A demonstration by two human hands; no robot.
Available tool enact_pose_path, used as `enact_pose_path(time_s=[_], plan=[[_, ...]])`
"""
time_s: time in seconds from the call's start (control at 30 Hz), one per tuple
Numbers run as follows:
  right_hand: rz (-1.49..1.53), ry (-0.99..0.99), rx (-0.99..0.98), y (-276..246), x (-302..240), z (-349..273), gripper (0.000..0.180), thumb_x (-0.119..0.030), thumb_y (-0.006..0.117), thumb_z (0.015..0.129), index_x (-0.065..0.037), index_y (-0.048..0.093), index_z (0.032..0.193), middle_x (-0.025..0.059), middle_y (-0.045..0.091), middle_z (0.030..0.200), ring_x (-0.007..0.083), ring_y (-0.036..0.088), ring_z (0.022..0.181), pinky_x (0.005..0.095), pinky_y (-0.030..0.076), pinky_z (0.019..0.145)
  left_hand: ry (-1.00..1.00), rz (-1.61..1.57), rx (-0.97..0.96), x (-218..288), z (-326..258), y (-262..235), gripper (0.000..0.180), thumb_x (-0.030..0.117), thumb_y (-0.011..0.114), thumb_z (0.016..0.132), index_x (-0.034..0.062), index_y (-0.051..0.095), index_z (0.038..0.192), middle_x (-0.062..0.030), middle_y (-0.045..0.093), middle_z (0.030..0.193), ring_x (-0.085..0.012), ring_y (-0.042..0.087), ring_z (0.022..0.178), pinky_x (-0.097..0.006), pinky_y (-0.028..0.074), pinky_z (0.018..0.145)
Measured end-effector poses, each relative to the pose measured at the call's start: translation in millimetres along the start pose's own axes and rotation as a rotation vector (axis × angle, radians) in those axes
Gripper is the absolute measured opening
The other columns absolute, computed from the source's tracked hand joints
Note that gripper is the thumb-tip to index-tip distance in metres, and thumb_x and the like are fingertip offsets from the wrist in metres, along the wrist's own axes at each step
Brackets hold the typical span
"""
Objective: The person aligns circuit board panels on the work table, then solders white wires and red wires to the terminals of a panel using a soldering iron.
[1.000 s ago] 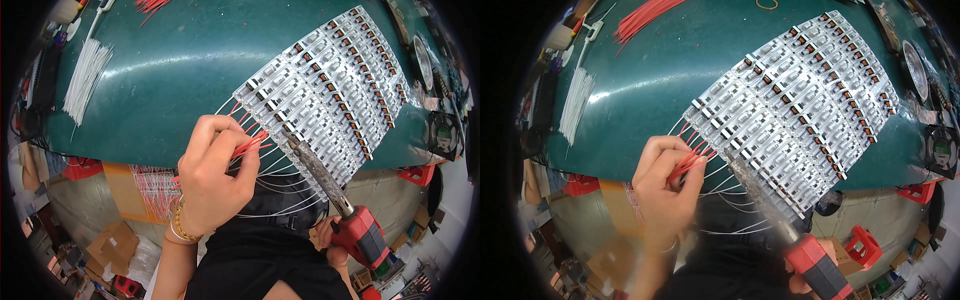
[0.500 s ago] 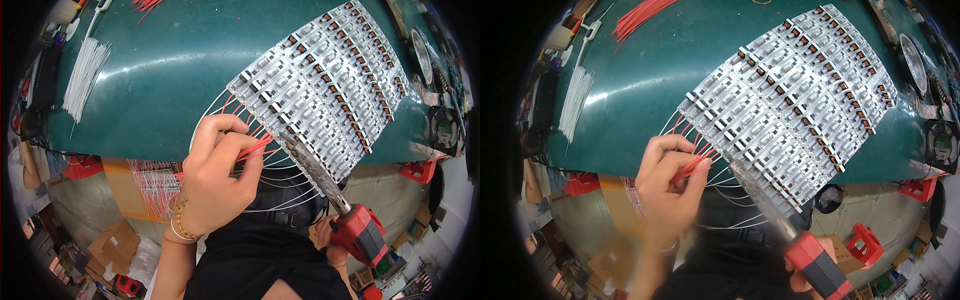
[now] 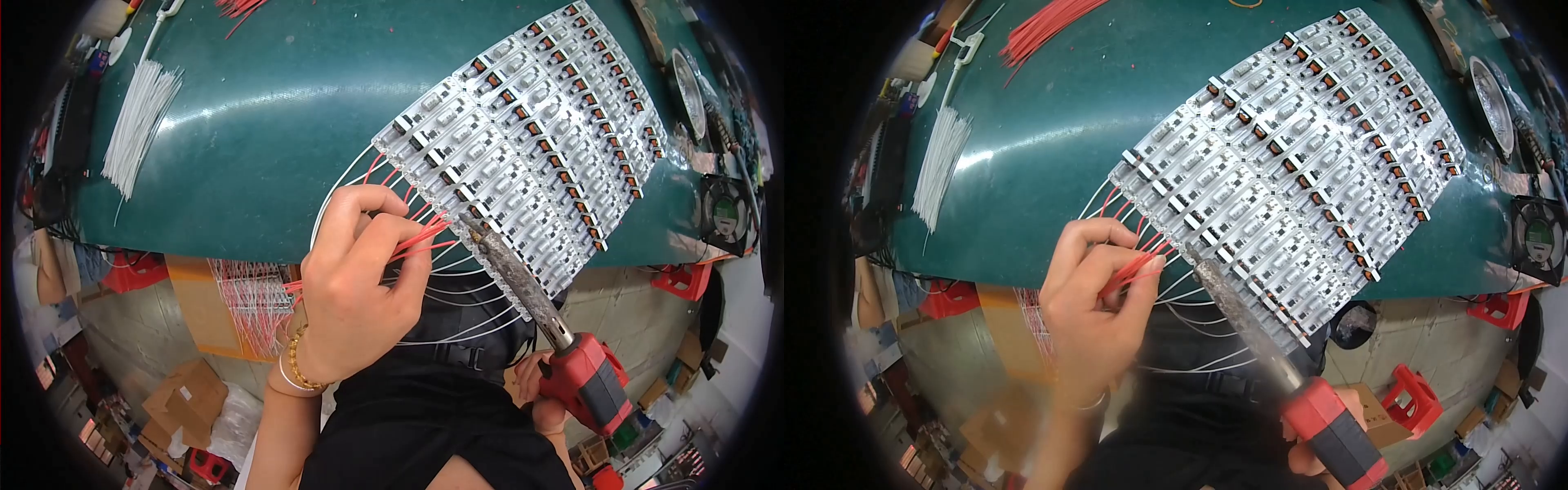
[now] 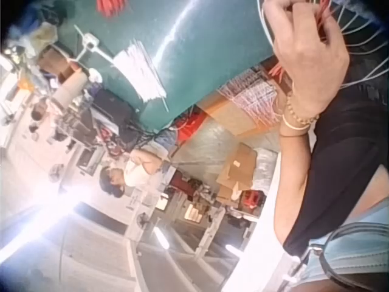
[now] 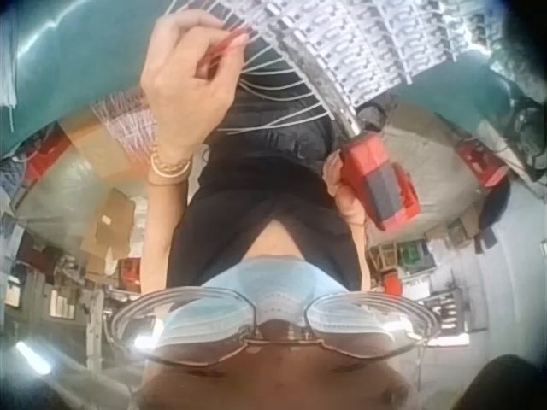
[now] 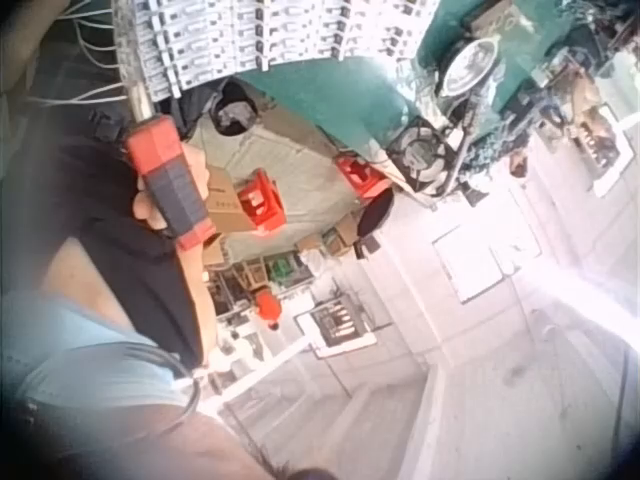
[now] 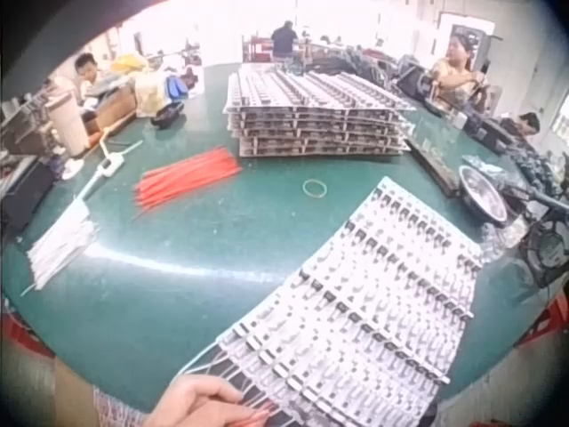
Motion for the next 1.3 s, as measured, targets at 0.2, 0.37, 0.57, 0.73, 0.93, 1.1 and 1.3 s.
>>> enact_pose_path(time_s=[0.2,0.37,0.57,0.73,0.93,1.1,1.3], plan=[[0.185,-0.144,0.087,18,-8,8,0.051,-0.053,0.074,0.077,-0.006,0.058,0.066,0.0041,0.059,0.062,0.0183,0.058,0.056,0.0279,0.045,0.053,0.048,0.015,0.029,2,-1,0,0.011,-0.008,0.069,0.072,-0.0017,0.063,0.080,-0.0109,0.056,0.094,-0.0164,0.058,0.061,-0.027,0.047,0.056],[0.186,-0.239,0.090,3,24,-6,0.086,-0.072,0.062,0.074,-0.002,0.047,0.122,-0.0048,0.042,0.049,0.0118,0.045,0.042,0.0272,0.040,0.050,0.301,0.027,0.261,-12,-9,-11,0.021,-0.009,0.068,0.075,-0.0033,0.068,0.095,-0.0129,0.067,0.089,-0.0177,0.061,0.064,-0.025,0.048,0.058],[0.179,-0.210,0.186,10,3,-12,0.083,-0.071,0.060,0.077,-0.002,0.045,0.123,-0.0047,0.042,0.049,0.0119,0.046,0.042,0.0262,0.040,0.049,-0.236,-0.368,0.199,8,-23,-7,0.012,-0.005,0.070,0.079,-0.0009,0.066,0.091,-0.0096,0.068,0.079,-0.0148,0.066,0.064,-0.024,0.052,0.059],[0.154,-0.223,0.148,10,2,-11,0.083,-0.071,0.056,0.081,0.000,0.045,0.121,-0.0036,0.043,0.049,0.0128,0.045,0.040,0.0267,0.040,0.049,0.008,-0.065,0.004,15,-13,-1,0.013,-0.004,0.073,0.075,0.0015,0.065,0.085,-0.0073,0.058,0.089,-0.0134,0.063,0.064,-0.024,0.050,0.057],[0.229,0.007,-0.144,-12,15,-8,0.049,-0.051,0.080,0.072,-0.005,0.063,0.071,0.0026,0.061,0.069,0.0151,0.059,0.061,0.0268,0.045,0.056,-0.006,0.038,0.027,8,-14,7,0.014,-0.005,0.071,0.071,0.0019,0.066,0.081,-0.0058,0.058,0.088,-0.0123,0.058,0.057,-0.024,0.045,0.049],[0.040,0.058,-0.063,-11,14,-13,0.049,-0.051,0.082,0.069,-0.005,0.063,0.069,0.0005,0.058,0.062,0.0129,0.056,0.054,0.0256,0.041,0.050,-0.011,0.048,0.041,11,-14,7,0.014,-0.005,0.071,0.069,0.0017,0.065,0.080,-0.0057,0.058,0.087,-0.0126,0.057,0.056,-0.025,0.043,0.047],[0.045,0.022,0.058,-3,1,-14,0.033,-0.034,0.078,0.068,-0.006,0.060,0.066,0.0019,0.058,0.060,0.0153,0.058,0.054,0.0265,0.043,0.051,0.022,0.082,0.044,11,-15,8,0.014,-0.005,0.070,0.068,0.0017,0.065,0.079,-0.0060,0.057,0.086,-0.0145,0.058,0.056,-0.026,0.043,0.047]])
Point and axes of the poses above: each hand's wrist, its own z-axis towards the middle knuckle, its own y-axis out of the palm, x = y × z, the point moved 2 cm from there along z, towards the middle knuckle
